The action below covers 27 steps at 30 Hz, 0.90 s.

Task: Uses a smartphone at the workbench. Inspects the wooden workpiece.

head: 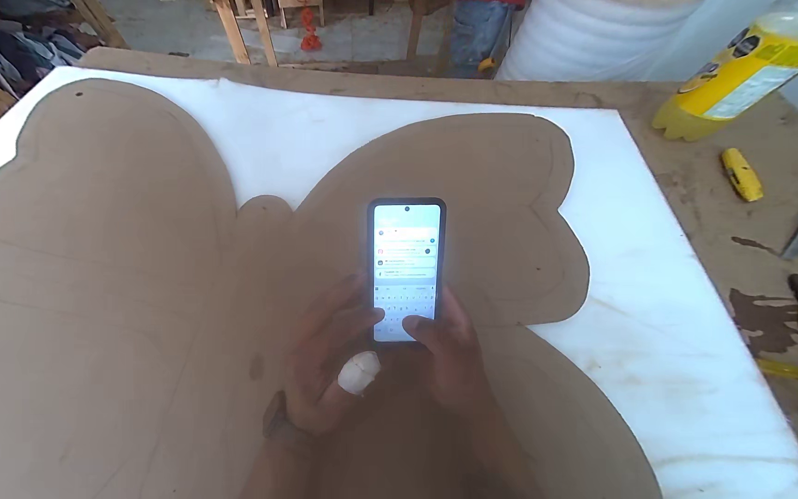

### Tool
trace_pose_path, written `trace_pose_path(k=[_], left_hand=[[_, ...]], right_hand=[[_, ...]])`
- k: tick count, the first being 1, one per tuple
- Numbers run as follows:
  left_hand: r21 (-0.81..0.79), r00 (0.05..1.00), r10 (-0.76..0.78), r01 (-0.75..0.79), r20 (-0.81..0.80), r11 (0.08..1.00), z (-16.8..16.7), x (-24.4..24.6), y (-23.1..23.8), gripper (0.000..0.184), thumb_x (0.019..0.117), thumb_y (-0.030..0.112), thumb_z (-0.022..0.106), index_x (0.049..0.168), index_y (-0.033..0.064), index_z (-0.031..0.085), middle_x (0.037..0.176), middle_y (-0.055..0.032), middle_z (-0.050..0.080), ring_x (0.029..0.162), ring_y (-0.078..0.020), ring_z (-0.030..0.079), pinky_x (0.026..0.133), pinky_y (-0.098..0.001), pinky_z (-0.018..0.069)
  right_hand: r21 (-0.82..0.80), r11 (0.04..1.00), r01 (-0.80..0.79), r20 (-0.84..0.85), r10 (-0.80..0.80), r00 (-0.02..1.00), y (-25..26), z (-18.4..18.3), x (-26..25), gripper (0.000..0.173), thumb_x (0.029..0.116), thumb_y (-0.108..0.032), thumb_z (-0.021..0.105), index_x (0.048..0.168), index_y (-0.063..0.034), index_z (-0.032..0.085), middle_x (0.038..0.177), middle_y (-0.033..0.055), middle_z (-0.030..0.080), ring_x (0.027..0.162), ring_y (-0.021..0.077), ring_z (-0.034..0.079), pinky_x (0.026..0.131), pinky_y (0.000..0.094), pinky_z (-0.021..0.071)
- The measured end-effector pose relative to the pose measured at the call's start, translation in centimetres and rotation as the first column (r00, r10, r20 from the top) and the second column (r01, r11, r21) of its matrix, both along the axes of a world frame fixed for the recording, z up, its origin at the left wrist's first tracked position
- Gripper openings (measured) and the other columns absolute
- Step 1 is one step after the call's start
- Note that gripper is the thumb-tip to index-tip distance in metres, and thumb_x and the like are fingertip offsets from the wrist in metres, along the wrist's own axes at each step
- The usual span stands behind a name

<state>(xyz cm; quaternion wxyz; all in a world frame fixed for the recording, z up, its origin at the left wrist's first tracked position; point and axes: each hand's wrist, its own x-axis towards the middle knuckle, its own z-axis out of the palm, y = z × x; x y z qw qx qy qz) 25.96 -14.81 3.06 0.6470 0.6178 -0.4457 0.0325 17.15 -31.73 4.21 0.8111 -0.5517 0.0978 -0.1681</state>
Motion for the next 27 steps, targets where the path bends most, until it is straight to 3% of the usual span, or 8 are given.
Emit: trace_pose_path(k=[4,10,15,21,27], left_hand=[[-0.008,1.0,-0.021,0.021,0.001,1.0,0.07,-0.22,-0.26,0.056,0.0995,0.056,0.052,0.125,0.0087,0.07,0.152,-0.0192,0.049,0.135,-0.0377,0.053,0.108,-0.054,0.0531],[-0.002,1.0,-0.015,0.015,0.009,1.0,0.2,-0.44,-0.38,0.055,0.1,0.056,0.051,0.124,0.0103,0.07,0.152,-0.0172,0.048,0.135,-0.0366,0.053,0.106,-0.0527,0.0541],[-0.015,1.0,-0.011,0.01,-0.008,1.0,0.14,-0.42,-0.36,0.054,0.1005,0.055,0.051,0.125,0.0107,0.07,0.153,-0.0177,0.046,0.136,-0.0368,0.051,0.107,-0.0523,0.0529],[0.0,1.0,0.0,0.0,0.003,1.0,0.1,-0.49,-0.39,0.052,0.0994,0.055,0.053,0.124,0.0118,0.07,0.152,-0.0172,0.047,0.136,-0.0368,0.051,0.107,-0.0523,0.0537],[0.008,1.0,0.013,-0.013,0.005,1.0,0.07,-0.64,-0.65,0.051,0.099,0.055,0.054,0.126,0.0145,0.069,0.152,-0.0151,0.046,0.133,-0.0344,0.053,0.105,-0.0513,0.0545]], right_hand=[[-0.045,0.996,0.078,-0.029,-0.079,0.996,0.34,0.18,0.23,0.057,0.0927,-0.02,0.076,0.144,-0.0188,0.051,0.115,0.0155,0.069,0.089,0.0271,0.073,0.064,0.0413,0.0645],[-0.028,0.996,0.089,-0.054,-0.091,0.994,0.36,0.02,0.34,0.055,0.0926,-0.02,0.077,0.142,-0.0189,0.052,0.107,0.0179,0.069,0.074,0.0297,0.072,0.05,0.0422,0.0618],[0.05,0.999,0.009,0.042,-0.011,0.999,0.22,-0.29,0.15,0.053,0.0958,-0.013,0.061,0.147,-0.0182,0.047,0.117,0.0177,0.066,0.085,0.0282,0.072,0.056,0.0424,0.0626],[-0.026,0.996,0.085,-0.024,-0.086,0.996,0.52,0.21,0.25,0.048,0.0984,-0.015,0.066,0.144,-0.0184,0.051,0.115,0.0162,0.068,0.084,0.0276,0.073,0.056,0.0411,0.0634],[-0.018,0.993,0.112,-0.031,-0.113,0.993,0.6,0.15,0.35,0.039,0.1037,-0.025,0.061,0.142,-0.0191,0.055,0.112,0.0159,0.069,0.08,0.0267,0.073,0.053,0.0406,0.0624]])
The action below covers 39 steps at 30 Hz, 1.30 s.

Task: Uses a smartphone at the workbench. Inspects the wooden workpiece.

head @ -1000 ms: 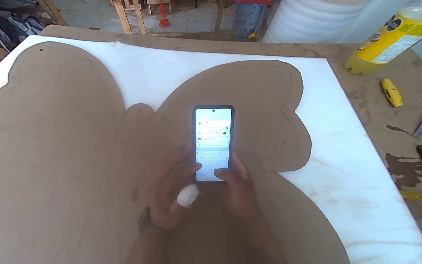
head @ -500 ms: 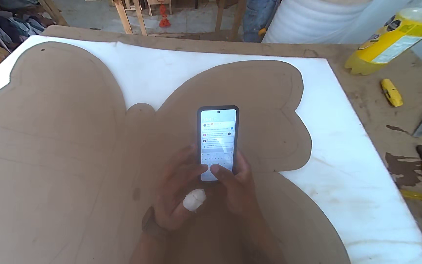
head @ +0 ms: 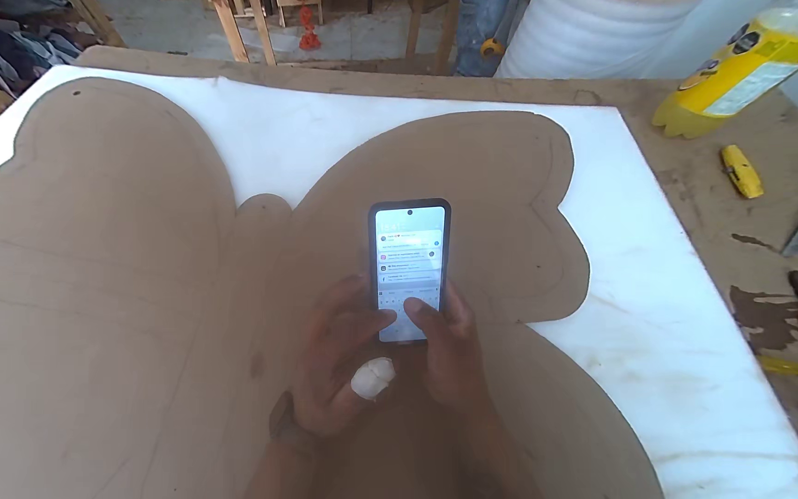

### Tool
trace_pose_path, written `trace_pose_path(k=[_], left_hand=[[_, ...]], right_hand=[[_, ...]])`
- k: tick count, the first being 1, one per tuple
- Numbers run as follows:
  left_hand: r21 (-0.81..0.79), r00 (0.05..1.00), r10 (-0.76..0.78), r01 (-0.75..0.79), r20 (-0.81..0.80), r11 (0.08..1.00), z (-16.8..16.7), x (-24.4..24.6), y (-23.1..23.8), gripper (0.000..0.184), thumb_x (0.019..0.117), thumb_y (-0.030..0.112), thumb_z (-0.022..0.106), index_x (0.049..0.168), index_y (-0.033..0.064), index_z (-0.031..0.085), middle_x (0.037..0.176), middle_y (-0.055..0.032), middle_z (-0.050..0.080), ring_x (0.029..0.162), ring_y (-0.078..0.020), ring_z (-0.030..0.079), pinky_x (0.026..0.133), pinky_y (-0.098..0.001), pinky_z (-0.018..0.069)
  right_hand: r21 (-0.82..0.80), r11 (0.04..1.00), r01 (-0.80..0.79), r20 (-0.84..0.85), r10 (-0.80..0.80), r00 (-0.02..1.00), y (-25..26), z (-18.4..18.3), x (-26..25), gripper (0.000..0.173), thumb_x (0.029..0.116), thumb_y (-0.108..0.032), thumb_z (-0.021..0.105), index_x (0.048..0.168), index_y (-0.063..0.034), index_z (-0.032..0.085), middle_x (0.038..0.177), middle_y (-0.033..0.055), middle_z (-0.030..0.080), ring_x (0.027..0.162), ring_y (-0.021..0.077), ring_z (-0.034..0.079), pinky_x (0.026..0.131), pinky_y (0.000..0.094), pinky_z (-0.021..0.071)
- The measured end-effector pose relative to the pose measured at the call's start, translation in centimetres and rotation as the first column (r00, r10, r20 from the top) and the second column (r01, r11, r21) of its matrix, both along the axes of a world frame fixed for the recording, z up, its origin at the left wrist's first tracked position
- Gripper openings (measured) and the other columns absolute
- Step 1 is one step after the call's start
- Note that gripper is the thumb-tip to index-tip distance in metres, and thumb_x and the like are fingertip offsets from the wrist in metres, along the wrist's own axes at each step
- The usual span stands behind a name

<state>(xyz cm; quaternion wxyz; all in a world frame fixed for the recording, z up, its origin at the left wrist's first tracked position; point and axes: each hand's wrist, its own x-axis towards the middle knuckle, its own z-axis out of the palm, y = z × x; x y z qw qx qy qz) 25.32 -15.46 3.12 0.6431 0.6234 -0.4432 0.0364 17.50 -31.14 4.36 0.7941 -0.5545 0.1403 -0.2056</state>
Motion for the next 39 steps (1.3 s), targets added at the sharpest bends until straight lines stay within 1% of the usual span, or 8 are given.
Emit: trace_pose_path(k=[5,9,12,15,23,28,35,39], left_hand=[[0.052,0.996,0.082,-0.081,-0.025,0.995,-0.2,-0.26,-0.1,0.053,0.1015,0.056,0.048,0.13,0.0167,0.069,0.152,-0.011,0.042,0.127,-0.0262,0.055,0.1,-0.0425,0.0564],[0.035,0.996,0.089,-0.088,-0.019,0.995,-0.14,-0.09,0.22,0.055,0.1,0.058,0.049,0.131,0.0157,0.068,0.152,-0.0124,0.044,0.134,-0.0305,0.05,0.106,-0.0468,0.0529],[0.028,0.997,0.076,-0.076,-0.006,0.997,-0.15,-0.02,0.27,0.058,0.0981,0.06,0.051,0.131,0.0155,0.067,0.152,-0.013,0.044,0.135,-0.0319,0.05,0.107,-0.0484,0.0523],[0.019,0.999,0.046,-0.046,0.009,0.999,-0.09,0.04,0.26,0.061,0.0971,0.062,0.051,0.133,0.015,0.066,0.152,-0.0132,0.046,0.137,-0.0328,0.049,0.108,-0.0499,0.0511],[-0.037,0.999,-0.037,0.037,-0.003,0.999,-0.03,-0.12,0.04,0.062,0.0964,0.06,0.054,0.131,0.0104,0.066,0.15,-0.0161,0.048,0.135,-0.0356,0.051,0.107,-0.0522,0.0522],[-0.025,0.999,-0.051,0.05,-0.015,0.998,0.07,0.05,0.16,0.06,0.0962,0.059,0.055,0.132,0.0108,0.066,0.153,-0.017,0.046,0.136,-0.0364,0.05,0.108,-0.0523,0.0518],[0.04,0.999,0.045,-0.045,0.007,0.998,0.25,0.03,0.09,0.045,0.0975,0.048,0.062,0.125,0.0137,0.07,0.151,-0.0131,0.048,0.131,-0.0317,0.055,0.104,-0.049,0.0554],[0.009,1.0,0.013,-0.013,-0.004,1.0,0.22,0.07,0.23,0.053,0.0964,0.055,0.059,0.125,0.0121,0.07,0.152,-0.0148,0.047,0.133,-0.0332,0.053,0.106,-0.0497,0.0534]], right_hand=[[-0.03,0.996,-0.086,0.023,0.087,0.996,0.06,-0.02,-0.05,0.051,0.0964,-0.015,0.059,0.146,-0.0199,0.05,0.12,0.0126,0.067,0.096,0.0234,0.071,0.072,0.0389,0.0633],[-0.001,0.989,-0.151,0.054,0.151,0.987,-0.17,-0.38,-0.1,0.061,0.0918,-0.009,0.062,0.149,-0.0215,0.046,0.126,0.013,0.065,0.103,0.0251,0.07,0.079,0.0425,0.0628],[-0.012,0.993,-0.115,0.037,0.116,0.993,-0.17,-0.16,-0.05,0.054,0.0955,-0.014,0.061,0.148,-0.0211,0.048,0.124,0.0126,0.066,0.101,0.0247,0.071,0.077,0.0411,0.0634],[-0.013,0.998,-0.063,0.034,0.063,0.997,-0.22,0.0,0.01,0.046,0.1007,-0.028,0.063,0.145,-0.0206,0.052,0.119,0.0134,0.068,0.092,0.0245,0.072,0.064,0.0393,0.064],[0.023,1.0,0.016,0.018,-0.017,1.0,-0.3,-0.14,0.07,0.039,0.1036,-0.032,0.062,0.139,-0.0173,0.057,0.106,0.0174,0.069,0.071,0.0266,0.071,0.048,0.0398,0.0608],[0.072,0.995,-0.07,0.065,0.065,0.996,-0.77,-0.37,-0.3,0.048,0.1006,-0.018,0.053,0.148,-0.0208,0.049,0.123,0.0136,0.066,0.094,0.0246,0.072,0.063,0.0423,0.064],[0.037,0.996,-0.076,0.077,0.073,0.994,-0.66,-0.31,-0.27,0.052,0.0972,-0.014,0.054,0.148,-0.0199,0.048,0.126,0.0129,0.065,0.104,0.0234,0.07,0.079,0.0423,0.0626],[0.034,0.997,-0.067,0.063,0.065,0.996,-0.47,-0.22,-0.19,0.049,0.0985,-0.013,0.053,0.147,-0.0202,0.049,0.125,0.0129,0.066,0.102,0.0239,0.07,0.075,0.0428,0.0633]])
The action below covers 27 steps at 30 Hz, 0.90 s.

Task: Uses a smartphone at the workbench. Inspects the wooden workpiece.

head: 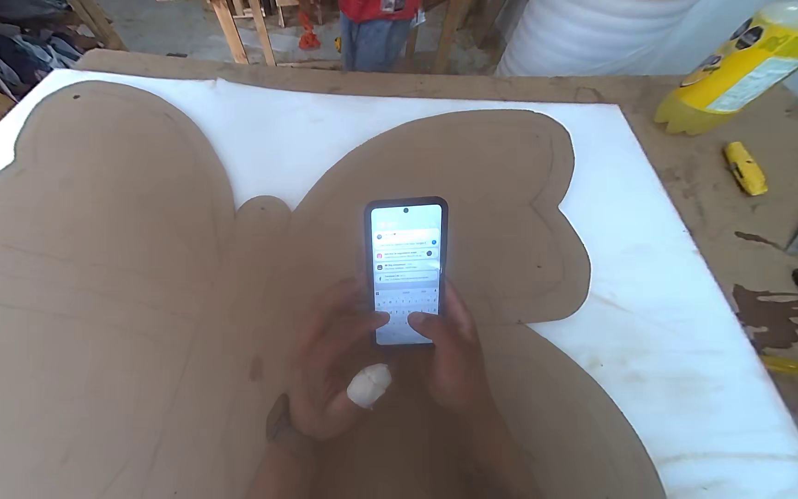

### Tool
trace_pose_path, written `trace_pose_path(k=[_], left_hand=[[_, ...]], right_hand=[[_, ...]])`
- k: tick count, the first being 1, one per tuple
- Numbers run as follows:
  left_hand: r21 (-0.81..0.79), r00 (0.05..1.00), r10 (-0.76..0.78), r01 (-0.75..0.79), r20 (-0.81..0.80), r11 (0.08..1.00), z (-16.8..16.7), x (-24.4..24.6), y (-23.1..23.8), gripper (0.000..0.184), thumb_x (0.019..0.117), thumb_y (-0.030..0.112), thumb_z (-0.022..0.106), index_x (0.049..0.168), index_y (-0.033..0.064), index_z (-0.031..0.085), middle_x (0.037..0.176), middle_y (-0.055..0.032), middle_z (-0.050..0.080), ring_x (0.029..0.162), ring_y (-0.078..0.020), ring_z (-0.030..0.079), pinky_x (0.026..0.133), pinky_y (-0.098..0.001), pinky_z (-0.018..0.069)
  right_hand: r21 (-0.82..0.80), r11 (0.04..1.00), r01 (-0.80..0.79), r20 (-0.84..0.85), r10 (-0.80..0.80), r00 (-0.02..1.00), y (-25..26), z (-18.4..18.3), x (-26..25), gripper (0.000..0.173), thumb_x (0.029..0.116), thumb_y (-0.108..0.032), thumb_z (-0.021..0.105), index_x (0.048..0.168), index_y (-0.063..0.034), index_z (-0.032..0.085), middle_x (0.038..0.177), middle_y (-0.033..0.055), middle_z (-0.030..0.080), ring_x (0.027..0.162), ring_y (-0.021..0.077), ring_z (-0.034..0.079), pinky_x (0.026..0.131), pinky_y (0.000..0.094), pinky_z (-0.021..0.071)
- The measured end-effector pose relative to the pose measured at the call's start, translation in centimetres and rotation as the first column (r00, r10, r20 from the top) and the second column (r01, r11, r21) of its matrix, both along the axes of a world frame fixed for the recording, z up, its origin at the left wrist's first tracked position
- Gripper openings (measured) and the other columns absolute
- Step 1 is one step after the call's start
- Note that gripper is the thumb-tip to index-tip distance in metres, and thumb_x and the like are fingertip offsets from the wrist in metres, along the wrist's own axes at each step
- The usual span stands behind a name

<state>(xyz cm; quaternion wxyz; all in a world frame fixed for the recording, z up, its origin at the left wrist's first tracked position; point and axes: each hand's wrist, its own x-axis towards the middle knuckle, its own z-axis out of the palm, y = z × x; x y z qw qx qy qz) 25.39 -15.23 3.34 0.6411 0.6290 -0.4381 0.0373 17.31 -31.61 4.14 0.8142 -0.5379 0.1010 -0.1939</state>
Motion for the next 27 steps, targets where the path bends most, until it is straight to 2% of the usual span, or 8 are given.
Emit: trace_pose_path(k=[4,7,10,16,20,22,24,27], left_hand=[[-0.008,1.0,-0.012,0.012,-0.011,1.0,-0.06,0.1,-0.05,0.052,0.0965,0.053,0.06,0.125,0.0115,0.07,0.152,-0.0155,0.047,0.134,-0.0344,0.053,0.106,-0.0511,0.0536],[-0.017,1.0,-0.017,0.017,-0.013,1.0,-0.05,0.0,-0.02,0.052,0.0963,0.053,0.06,0.126,0.0118,0.069,0.152,-0.0152,0.047,0.133,-0.0337,0.053,0.106,-0.0503,0.0538],[-0.002,1.0,0.003,-0.003,-0.012,1.0,0.01,0.0,-0.04,0.047,0.0978,0.049,0.061,0.126,0.0117,0.07,0.152,-0.0142,0.047,0.133,-0.0326,0.054,0.106,-0.0495,0.0543],[-0.03,1.0,-0.006,0.005,-0.022,1.0,-0.23,0.1,0.23,0.051,0.096,0.051,0.062,0.129,0.0113,0.068,0.153,-0.0158,0.046,0.134,-0.0345,0.052,0.105,-0.0503,0.054],[-0.051,0.999,-0.028,0.027,-0.02,0.998,-0.21,0.05,0.09,0.053,0.0943,0.053,0.063,0.128,0.012,0.068,0.152,-0.0157,0.046,0.133,-0.0339,0.053,0.105,-0.0498,0.0537],[-0.052,0.999,-0.039,0.038,-0.017,0.998,-0.13,-0.02,0.05,0.054,0.0946,0.054,0.062,0.128,0.0116,0.068,0.152,-0.0157,0.047,0.132,-0.0336,0.053,0.105,-0.0499,0.0537],[-0.047,0.999,-0.042,0.041,-0.014,0.998,-0.04,-0.09,-0.02,0.056,0.0947,0.056,0.061,0.127,0.0115,0.068,0.151,-0.0157,0.047,0.132,-0.0338,0.054,0.105,-0.0503,0.0539],[-0.06,0.998,-0.053,0.052,-0.017,0.997,-0.09,-0.09,-0.04,0.055,0.0944,0.054,0.062,0.127,0.0108,0.068,0.151,-0.016,0.047,0.132,-0.0346,0.053,0.106,-0.0508,0.0535]], right_hand=[[0.0,1.0,0.004,0.004,-0.004,1.0,-0.02,0.05,0.02,0.048,0.0989,-0.013,0.052,0.146,-0.0193,0.05,0.126,0.0131,0.065,0.104,0.0245,0.07,0.08,0.0436,0.0624],[0.012,1.0,-0.002,0.01,0.002,1.0,-0.05,0.16,-0.01,0.049,0.0989,-0.013,0.052,0.147,-0.0191,0.05,0.125,0.0139,0.066,0.101,0.0246,0.071,0.074,0.0429,0.0636],[0.016,0.998,-0.064,0.048,0.063,0.997,-0.33,-0.2,-0.16,0.053,0.0965,-0.014,0.056,0.148,-0.0204,0.046,0.127,0.0124,0.064,0.103,0.0229,0.07,0.076,0.0417,0.063],[-0.077,0.992,-0.098,-0.02,0.097,0.995,-0.21,0.09,-0.36,0.069,0.0882,0.0,0.062,0.151,-0.0213,0.043,0.124,0.0125,0.066,0.102,0.0237,0.07,0.076,0.0398,0.0635],[-0.025,0.997,-0.075,-0.006,0.075,0.997,-0.26,-0.06,-0.32,0.061,0.0937,-0.013,0.061,0.151,-0.0218,0.044,0.127,0.0129,0.065,0.105,0.0246,0.069,0.08,0.0425,0.0627],[-0.019,0.999,-0.039,0.001,0.039,0.999,-0.2,-0.02,-0.22,0.053,0.0989,-0.021,0.062,0.149,-0.0212,0.047,0.125,0.0133,0.066,0.102,0.0254,0.071,0.075,0.0433,0.0642],[-0.02,1.0,-0.014,-0.004,0.014,1.0,-0.14,0.13,-0.18,0.05,0.1011,-0.028,0.063,0.148,-0.0212,0.049,0.125,0.0131,0.066,0.102,0.0254,0.071,0.076,0.0432,0.0643],[-0.032,0.999,0.0,0.001,0.0,1.0,-0.06,0.2,-0.07,0.048,0.1018,-0.028,0.063,0.147,-0.0195,0.049,0.124,0.0137,0.066,0.1,0.0259,0.071,0.076,0.0435,0.0645]])
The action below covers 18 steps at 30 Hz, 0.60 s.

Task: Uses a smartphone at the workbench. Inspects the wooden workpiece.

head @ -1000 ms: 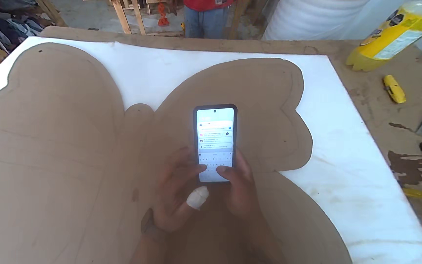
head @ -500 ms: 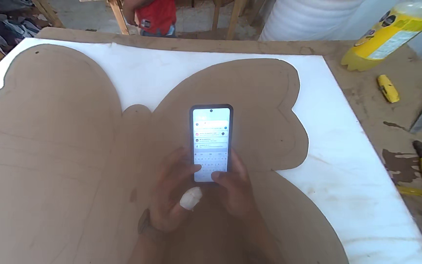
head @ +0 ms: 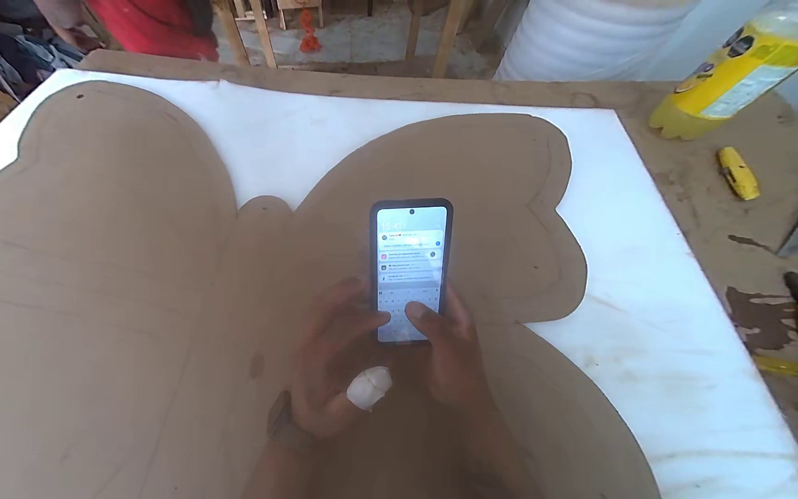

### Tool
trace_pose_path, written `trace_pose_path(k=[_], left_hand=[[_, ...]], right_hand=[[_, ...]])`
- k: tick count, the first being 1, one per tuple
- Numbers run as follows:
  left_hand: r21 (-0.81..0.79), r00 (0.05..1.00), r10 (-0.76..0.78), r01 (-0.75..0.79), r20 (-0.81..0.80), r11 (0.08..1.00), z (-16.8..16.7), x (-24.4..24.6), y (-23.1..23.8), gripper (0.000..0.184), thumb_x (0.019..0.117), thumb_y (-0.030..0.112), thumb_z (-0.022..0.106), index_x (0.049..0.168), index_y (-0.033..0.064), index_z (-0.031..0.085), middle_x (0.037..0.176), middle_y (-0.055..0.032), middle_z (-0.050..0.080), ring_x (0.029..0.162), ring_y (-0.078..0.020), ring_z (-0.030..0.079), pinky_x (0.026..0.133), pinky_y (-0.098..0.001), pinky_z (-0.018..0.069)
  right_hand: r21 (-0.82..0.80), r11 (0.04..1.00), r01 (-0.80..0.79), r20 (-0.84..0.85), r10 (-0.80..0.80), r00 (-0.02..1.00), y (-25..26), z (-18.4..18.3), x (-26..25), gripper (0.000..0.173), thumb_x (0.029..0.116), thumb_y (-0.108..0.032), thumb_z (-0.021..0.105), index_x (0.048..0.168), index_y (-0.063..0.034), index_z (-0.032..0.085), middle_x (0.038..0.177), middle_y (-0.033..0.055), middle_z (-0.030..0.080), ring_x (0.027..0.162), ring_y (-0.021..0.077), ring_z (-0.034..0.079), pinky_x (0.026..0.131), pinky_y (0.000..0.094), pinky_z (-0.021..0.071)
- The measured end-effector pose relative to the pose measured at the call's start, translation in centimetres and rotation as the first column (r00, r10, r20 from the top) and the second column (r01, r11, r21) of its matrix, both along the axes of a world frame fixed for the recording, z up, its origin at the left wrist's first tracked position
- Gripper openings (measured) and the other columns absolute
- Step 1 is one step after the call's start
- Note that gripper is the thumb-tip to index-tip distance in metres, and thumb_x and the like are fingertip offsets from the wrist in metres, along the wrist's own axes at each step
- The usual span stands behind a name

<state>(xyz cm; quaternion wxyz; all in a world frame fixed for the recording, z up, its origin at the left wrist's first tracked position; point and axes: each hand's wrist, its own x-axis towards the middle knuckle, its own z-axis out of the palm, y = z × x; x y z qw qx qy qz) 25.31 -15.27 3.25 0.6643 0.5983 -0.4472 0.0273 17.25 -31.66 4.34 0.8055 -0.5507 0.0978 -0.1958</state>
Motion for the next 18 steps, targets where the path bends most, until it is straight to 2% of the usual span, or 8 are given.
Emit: trace_pose_path(k=[5,9,11,13,18], left_hand=[[0.01,1.0,0.013,-0.013,0.0,1.0,-0.11,-0.06,0.01,0.056,0.0942,0.057,0.061,0.127,0.012,0.069,0.151,-0.0147,0.048,0.133,-0.0339,0.053,0.105,-0.0505,0.0534],[0.001,1.0,0.005,-0.005,-0.011,1.0,-0.01,-0.07,0.04,0.058,0.0943,0.058,0.06,0.129,0.0117,0.068,0.153,-0.0151,0.045,0.132,-0.0339,0.053,0.105,-0.0496,0.0538],[-0.004,1.0,-0.002,0.002,-0.015,1.0,-0.03,-0.09,0.03,0.058,0.0941,0.058,0.06,0.128,0.0118,0.068,0.153,-0.0154,0.044,0.133,-0.0339,0.052,0.105,-0.0494,0.0532],[0.001,1.0,0.005,-0.005,0.0,1.0,-0.01,-0.12,-0.1,0.055,0.094,0.057,0.061,0.126,0.0132,0.069,0.154,-0.0153,0.043,0.133,-0.0336,0.052,0.105,-0.0488,0.0539],[0.073,0.997,0.071,-0.073,0.025,0.995,0.03,-0.3,-0.35,0.048,0.0949,0.053,0.063,0.123,0.0153,0.071,0.152,-0.0127,0.043,0.131,-0.0292,0.053,0.102,-0.0449,0.0558]], right_hand=[[-0.02,0.999,0.042,-0.028,-0.042,0.999,0.2,0.0,0.01,0.044,0.102,-0.025,0.062,0.145,-0.0193,0.052,0.123,0.0128,0.067,0.101,0.025,0.071,0.078,0.043,0.0639],[-0.016,0.998,-0.056,-0.005,0.056,0.998,-0.06,-0.11,-0.32,0.063,0.0887,-0.005,0.06,0.148,-0.02,0.046,0.122,0.013,0.066,0.098,0.0235,0.071,0.072,0.0408,0.0638],[-0.038,0.998,-0.05,-0.037,0.049,0.998,0.04,0.07,-0.34,0.066,0.0873,-0.001,0.061,0.148,-0.0208,0.046,0.121,0.0127,0.067,0.098,0.0238,0.071,0.071,0.0403,0.0637],[-0.03,0.998,-0.061,-0.026,0.06,0.998,-0.08,0.0,-0.36,0.065,0.0885,-0.002,0.061,0.149,-0.0204,0.045,0.123,0.0133,0.066,0.099,0.0248,0.071,0.073,0.0414,0.0638],[-0.013,0.998,-0.067,0.025,0.068,0.997,-0.11,-0.19,-0.23,0.055,0.0963,-0.017,0.058,0.15,-0.0214,0.045,0.128,0.0108,0.064,0.106,0.0214,0.069,0.081,0.0403,0.062]])
